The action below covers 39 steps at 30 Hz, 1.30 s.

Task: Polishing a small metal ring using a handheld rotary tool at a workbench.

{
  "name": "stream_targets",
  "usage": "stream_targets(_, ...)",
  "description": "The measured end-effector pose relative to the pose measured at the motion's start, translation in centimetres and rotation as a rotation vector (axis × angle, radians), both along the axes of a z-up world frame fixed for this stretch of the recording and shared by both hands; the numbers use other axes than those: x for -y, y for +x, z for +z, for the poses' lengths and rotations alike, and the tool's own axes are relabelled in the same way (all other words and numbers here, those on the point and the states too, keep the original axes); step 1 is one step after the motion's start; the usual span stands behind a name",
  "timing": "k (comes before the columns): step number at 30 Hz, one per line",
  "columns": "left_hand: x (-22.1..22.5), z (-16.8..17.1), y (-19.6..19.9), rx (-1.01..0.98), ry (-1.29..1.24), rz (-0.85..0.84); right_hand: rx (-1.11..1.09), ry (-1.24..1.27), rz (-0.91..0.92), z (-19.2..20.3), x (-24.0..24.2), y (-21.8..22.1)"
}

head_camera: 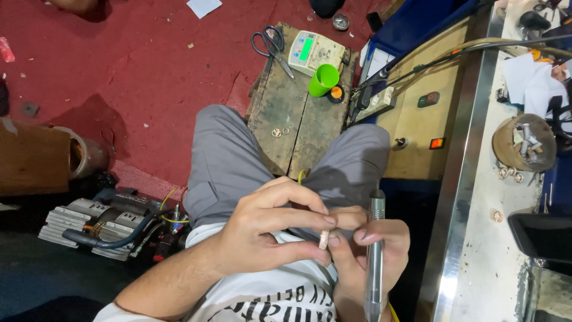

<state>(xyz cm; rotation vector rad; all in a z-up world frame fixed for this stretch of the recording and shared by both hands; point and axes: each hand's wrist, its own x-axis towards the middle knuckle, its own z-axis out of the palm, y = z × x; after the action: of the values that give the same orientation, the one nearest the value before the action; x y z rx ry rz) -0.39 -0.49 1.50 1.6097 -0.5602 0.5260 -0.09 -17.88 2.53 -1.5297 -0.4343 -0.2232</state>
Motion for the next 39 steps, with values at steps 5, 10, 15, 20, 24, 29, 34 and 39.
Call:
stream_targets(5,-0.1,-0.1,0.0,-0.031,-0.040,-0.031,0.041,0.043,-0.008,-0.7,0.2,0.3)
stream_targets(10,-0.1,0.1,0.0,-0.038,-0.055,-0.038,0.052,0.031,-0.009,-0.9,0.3,0.2)
stream_targets(15,-0.1,-0.2,-0.1,0.014,-0.108,0.008,0.035,0.320,0.152,-1.6,0.9,1.3)
stream_targets(20,0.2,-0.1,-0.2,-0.028,-0.128,0.039,0.143,0.223,0.176,-1.9,3.1,1.7)
stream_targets(24,0.4,0.1,-0.2,-0.057,-0.146,0.024,0.325,0.027,-0.001,-0.7,1.4,1.9)
stream_targets(29,0.5,-0.1,-0.2,-0.070,-0.136,-0.002,0.368,-0.015,-0.047,-0.5,1.4,1.3)
stream_targets(34,0.7,-0.3,-0.3,-0.105,-0.131,-0.030,0.298,0.056,-0.240,0.6,-1.2,0.1)
stream_targets(39,0.7,-0.4,-0.3,-0.070,-0.106,-0.019,0.264,0.046,-0.179,0.8,-0.9,0.0)
